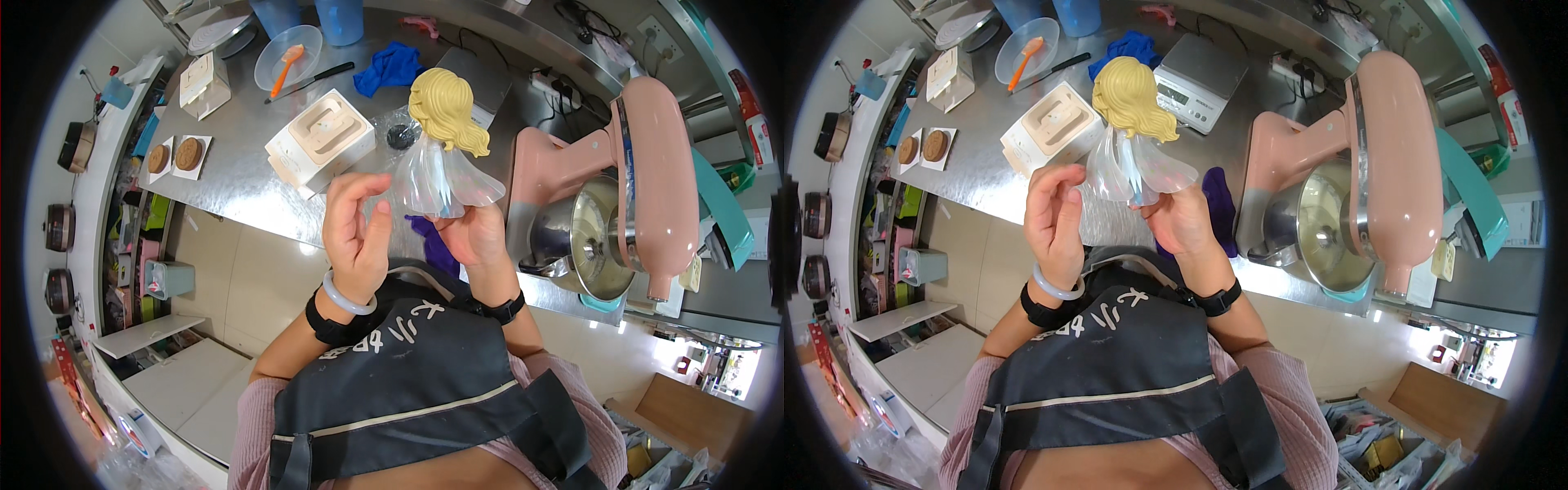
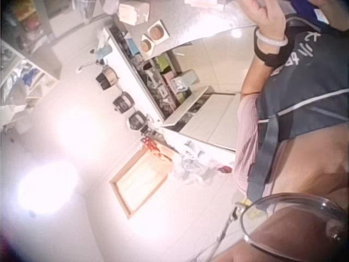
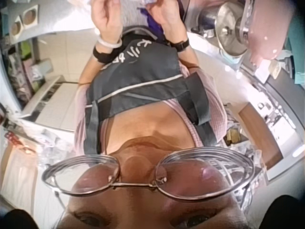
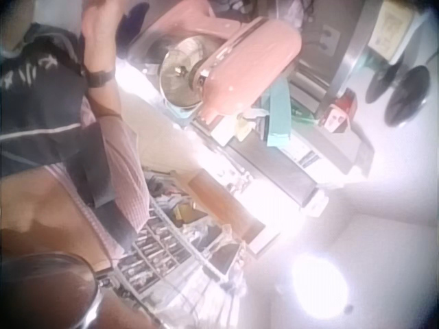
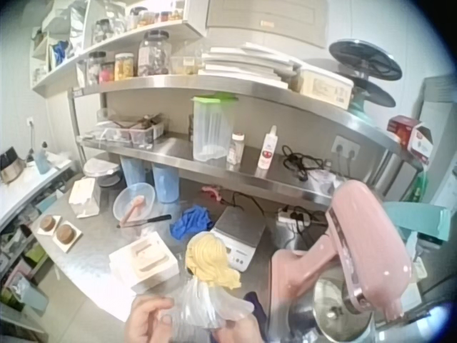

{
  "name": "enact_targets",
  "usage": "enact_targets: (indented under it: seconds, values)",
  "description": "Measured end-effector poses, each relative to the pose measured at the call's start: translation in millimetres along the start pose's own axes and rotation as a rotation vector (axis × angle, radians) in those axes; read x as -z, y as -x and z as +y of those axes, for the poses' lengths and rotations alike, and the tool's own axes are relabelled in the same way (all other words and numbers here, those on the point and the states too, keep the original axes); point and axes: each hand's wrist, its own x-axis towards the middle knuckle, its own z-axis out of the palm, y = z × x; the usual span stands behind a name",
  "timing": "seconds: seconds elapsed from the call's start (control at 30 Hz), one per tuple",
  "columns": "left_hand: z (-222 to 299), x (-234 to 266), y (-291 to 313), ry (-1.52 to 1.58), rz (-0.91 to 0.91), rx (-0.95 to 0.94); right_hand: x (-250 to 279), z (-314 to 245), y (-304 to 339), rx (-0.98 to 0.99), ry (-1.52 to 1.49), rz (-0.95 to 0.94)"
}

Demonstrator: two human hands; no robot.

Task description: The person removes a toy figure and several plastic accessory pieces from a small plastic bag and assembles the parts by hand.

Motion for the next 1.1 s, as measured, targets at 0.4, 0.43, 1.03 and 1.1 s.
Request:
enact_targets:
  seconds: [0.4,0.43,1.03,1.1]
  values:
    - [-1,-7,2,0.078,-0.04,0.069,-3,2,3,-0.072,0.034,0.015]
    - [-1,-7,2,0.095,-0.042,0.073,-3,2,3,-0.074,0.041,0.013]
    - [-70,106,71,-0.597,-1.153,0.353,116,26,-27,-0.028,0.956,0.316]
    - [-67,112,91,-0.588,-1.013,0.598,149,38,-32,0.029,1.222,0.307]
